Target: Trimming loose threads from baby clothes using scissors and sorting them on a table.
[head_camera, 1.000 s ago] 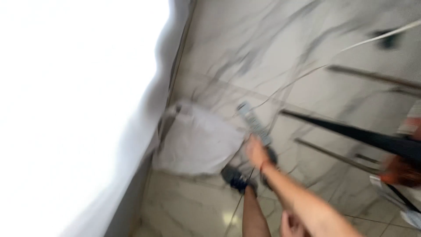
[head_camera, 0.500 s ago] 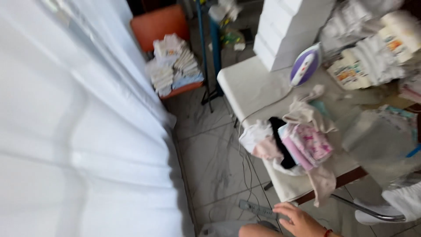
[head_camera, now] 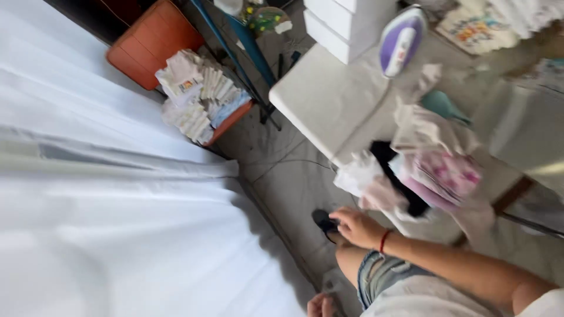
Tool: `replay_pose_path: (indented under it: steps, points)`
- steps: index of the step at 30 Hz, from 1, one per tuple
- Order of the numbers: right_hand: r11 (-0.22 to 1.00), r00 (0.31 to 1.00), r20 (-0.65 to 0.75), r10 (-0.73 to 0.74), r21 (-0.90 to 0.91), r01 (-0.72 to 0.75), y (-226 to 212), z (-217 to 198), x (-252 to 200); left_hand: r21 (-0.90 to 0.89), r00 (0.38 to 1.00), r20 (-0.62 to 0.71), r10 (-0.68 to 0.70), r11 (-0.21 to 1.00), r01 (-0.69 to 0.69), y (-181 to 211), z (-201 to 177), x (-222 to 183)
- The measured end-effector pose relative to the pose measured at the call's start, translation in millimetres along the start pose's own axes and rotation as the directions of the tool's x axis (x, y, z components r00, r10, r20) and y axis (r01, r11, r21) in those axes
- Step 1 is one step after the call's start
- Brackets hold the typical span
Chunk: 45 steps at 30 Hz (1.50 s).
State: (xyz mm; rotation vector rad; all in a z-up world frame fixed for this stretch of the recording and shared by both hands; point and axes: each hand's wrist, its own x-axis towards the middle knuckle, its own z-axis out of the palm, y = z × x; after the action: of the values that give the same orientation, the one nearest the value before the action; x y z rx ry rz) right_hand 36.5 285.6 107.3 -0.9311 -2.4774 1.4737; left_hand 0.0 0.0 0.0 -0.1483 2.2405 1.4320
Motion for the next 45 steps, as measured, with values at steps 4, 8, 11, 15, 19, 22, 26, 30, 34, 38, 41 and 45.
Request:
replay_pose_path:
  steps: [4,8,11,15,19,22,26,30,34,38,41,45]
  points:
    - [0.988,0.996,0.083,0.024,0.151,-0.036,-42.5,-0.1,54.0,-0.089,0.991,0.118,0.067,0.994,-0.056,36.5,-4.8,82.5]
    - [0.998,0.996,-0.077,-0.034,0.059,0.038,-49.9,-50.9,80.5,0.177,0.896,0.442,-0.032,0.983,-0.052,212.6,33.6,131.0]
    - [0.999,0.955,-0.295,-0.018,-0.039,0.006,-42.3,-95.8,75.0,0.353,0.779,0.627,0.037,0.877,-0.326,291.0,82.4,144.9]
    - [0.902,0.737,-0.673,0.063,-0.278,-0.330,-38.0,-158.0,63.5,0.185,0.300,0.954,-0.007,0.799,-0.572,368.1,159.9,144.2]
    - [0.548,0.412,-0.899,0.147,-0.273,-0.791,24.8,-195.7,58.4,0.255,0.160,0.967,-0.198,0.732,-0.632,391.1,243.4,149.1]
    - [0.328,0.254,-0.896,0.363,-0.132,-0.935,63.7,-182.6,49.4,0.162,-0.038,0.947,-0.319,0.577,-0.800,391.8,294.0,152.6]
    - [0.648,0.291,-0.914,0.283,-0.042,-0.761,15.4,-182.6,67.0,0.394,-0.122,0.886,-0.447,0.866,-0.309,402.2,366.7,139.9]
    - [0.833,0.421,-0.829,0.369,0.094,-0.545,-59.8,-139.7,117.2,0.663,-0.256,0.732,-0.632,0.747,0.050,384.3,423.5,153.7]
    - [0.734,0.399,-0.625,0.671,0.485,-0.475,-88.2,-153.5,121.8,0.545,-0.239,0.769,-0.592,0.804,-0.237,428.7,420.3,129.1]
    - [0.480,-0.047,-0.559,0.828,0.750,-0.454,-37.4,-165.3,60.1,0.490,-0.107,0.841,-0.531,0.830,-0.267,426.0,432.1,162.2]
    - [0.480,-0.173,-0.661,0.731,0.677,-0.558,19.0,-174.4,3.6,0.312,0.019,0.950,-0.313,0.939,-0.146,408.2,449.4,215.2]
    - [0.364,-0.298,-0.217,0.930,0.668,0.649,135.0,-179.4,-56.2,0.200,0.320,0.942,-0.101,0.934,-0.295,438.8,460.4,247.0]
